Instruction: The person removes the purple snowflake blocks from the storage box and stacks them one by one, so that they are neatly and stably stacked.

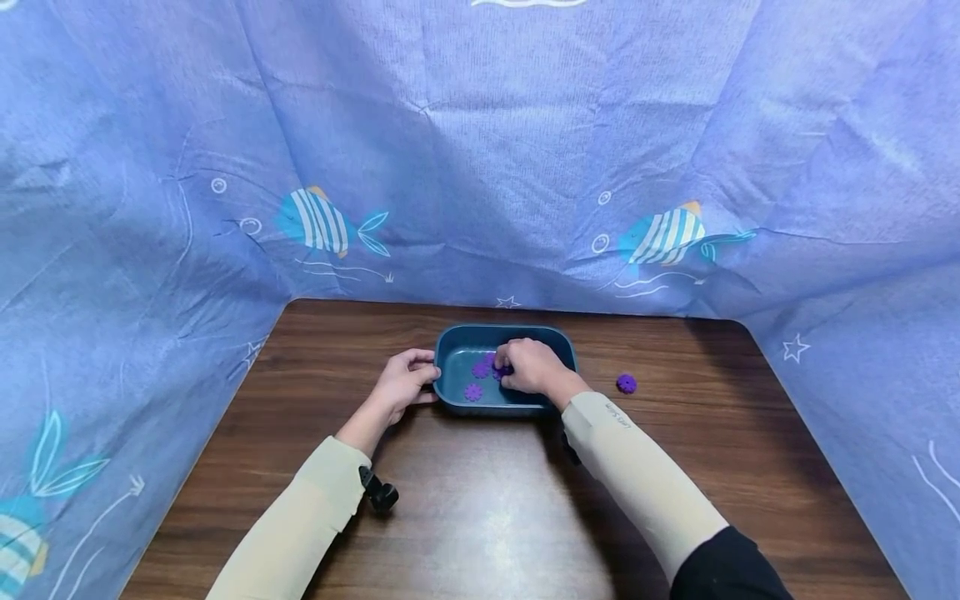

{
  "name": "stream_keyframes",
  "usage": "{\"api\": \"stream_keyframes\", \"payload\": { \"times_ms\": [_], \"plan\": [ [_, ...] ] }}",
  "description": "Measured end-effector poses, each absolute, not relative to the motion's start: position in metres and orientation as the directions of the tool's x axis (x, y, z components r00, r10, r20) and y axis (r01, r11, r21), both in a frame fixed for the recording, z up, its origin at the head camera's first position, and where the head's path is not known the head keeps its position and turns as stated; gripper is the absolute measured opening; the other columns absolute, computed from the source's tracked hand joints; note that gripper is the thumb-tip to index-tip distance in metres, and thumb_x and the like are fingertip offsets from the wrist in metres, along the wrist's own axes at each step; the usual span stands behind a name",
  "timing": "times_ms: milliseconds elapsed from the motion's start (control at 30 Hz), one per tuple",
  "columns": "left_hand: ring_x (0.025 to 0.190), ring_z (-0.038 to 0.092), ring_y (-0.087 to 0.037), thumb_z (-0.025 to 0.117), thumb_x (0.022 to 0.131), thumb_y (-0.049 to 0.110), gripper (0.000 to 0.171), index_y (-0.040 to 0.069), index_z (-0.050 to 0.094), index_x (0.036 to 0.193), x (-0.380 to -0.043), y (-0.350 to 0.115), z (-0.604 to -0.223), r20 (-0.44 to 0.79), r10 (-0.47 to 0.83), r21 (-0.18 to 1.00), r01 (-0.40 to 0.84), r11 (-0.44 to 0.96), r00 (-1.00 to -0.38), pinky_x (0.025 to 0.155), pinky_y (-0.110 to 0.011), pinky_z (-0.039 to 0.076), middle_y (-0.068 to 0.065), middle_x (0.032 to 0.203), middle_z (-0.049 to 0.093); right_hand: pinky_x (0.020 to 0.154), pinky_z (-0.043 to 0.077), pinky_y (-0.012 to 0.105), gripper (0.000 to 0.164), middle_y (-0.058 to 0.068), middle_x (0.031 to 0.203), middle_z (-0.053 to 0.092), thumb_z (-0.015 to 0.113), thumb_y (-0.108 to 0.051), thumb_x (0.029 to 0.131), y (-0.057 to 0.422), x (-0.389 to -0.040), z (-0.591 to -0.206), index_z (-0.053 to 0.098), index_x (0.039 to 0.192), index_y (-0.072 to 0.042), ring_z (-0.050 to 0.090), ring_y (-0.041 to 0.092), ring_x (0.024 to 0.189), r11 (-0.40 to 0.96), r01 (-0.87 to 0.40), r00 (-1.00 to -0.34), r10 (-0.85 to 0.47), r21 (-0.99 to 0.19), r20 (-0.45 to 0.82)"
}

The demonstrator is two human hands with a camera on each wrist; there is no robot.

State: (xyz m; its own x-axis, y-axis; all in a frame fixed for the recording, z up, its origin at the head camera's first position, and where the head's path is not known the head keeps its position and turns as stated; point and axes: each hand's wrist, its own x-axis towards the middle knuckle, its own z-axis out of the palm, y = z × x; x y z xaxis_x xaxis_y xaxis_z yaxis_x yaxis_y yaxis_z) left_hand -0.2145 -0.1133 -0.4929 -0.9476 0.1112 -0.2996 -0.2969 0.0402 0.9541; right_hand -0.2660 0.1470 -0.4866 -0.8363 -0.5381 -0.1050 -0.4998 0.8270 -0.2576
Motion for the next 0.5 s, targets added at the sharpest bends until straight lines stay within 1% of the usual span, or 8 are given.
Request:
{"api": "stream_keyframes", "payload": {
  "times_ms": [100,200,400,500],
  "plan": [
    [0.102,0.068,-0.026,0.062,0.098,0.004,0.042,-0.003,0.054,0.139,-0.214,-0.112,-0.493,-0.302,0.112,0.953,-0.299,0.044,-0.947,0.085,-0.048,0.063,-0.026,0.13,0.059,0.09,0.057,0.038,0.024,0.0,0.106,0.07,0.079,-0.025,0.089,0.151,-0.265,-0.487,0.074,0.111,-0.016,0.061,0.016,0.093,0.817,-0.503,-0.835,-0.544,-0.283,-0.088],
    [0.099,0.068,-0.025,0.062,0.098,0.003,0.041,-0.003,0.054,0.138,-0.214,-0.112,-0.493,-0.299,0.108,0.954,-0.297,0.041,-0.948,0.085,-0.048,0.063,-0.026,0.129,0.06,0.089,0.057,0.038,0.026,0.0,0.105,0.069,0.079,-0.027,0.088,0.154,-0.265,-0.485,0.074,0.112,-0.016,0.06,0.016,0.093,0.808,-0.508,-0.833,-0.549,-0.298,-0.069],
    [0.096,0.068,-0.023,0.062,0.098,0.002,0.04,-0.004,0.054,0.137,-0.214,-0.112,-0.492,-0.298,0.104,0.955,-0.295,0.039,-0.949,0.081,-0.044,0.065,-0.025,0.127,0.06,0.092,0.057,0.039,0.034,-0.002,0.111,0.067,0.077,-0.032,0.088,0.162,-0.264,-0.48,0.074,0.12,-0.018,0.061,0.016,0.099,0.809,-0.495,-0.838,-0.541,-0.318,-0.069],
    [0.098,0.068,-0.025,0.062,0.098,0.002,0.04,-0.004,0.054,0.137,-0.214,-0.112,-0.493,-0.296,0.102,0.955,-0.294,0.035,-0.95,0.081,-0.045,0.064,-0.026,0.128,0.06,0.092,0.057,0.039,0.034,-0.002,0.112,0.067,0.076,-0.032,0.088,0.167,-0.263,-0.478,0.075,0.12,-0.019,0.063,0.016,0.1,0.796,-0.507,-0.834,-0.55,-0.33,-0.047]
  ]
}}
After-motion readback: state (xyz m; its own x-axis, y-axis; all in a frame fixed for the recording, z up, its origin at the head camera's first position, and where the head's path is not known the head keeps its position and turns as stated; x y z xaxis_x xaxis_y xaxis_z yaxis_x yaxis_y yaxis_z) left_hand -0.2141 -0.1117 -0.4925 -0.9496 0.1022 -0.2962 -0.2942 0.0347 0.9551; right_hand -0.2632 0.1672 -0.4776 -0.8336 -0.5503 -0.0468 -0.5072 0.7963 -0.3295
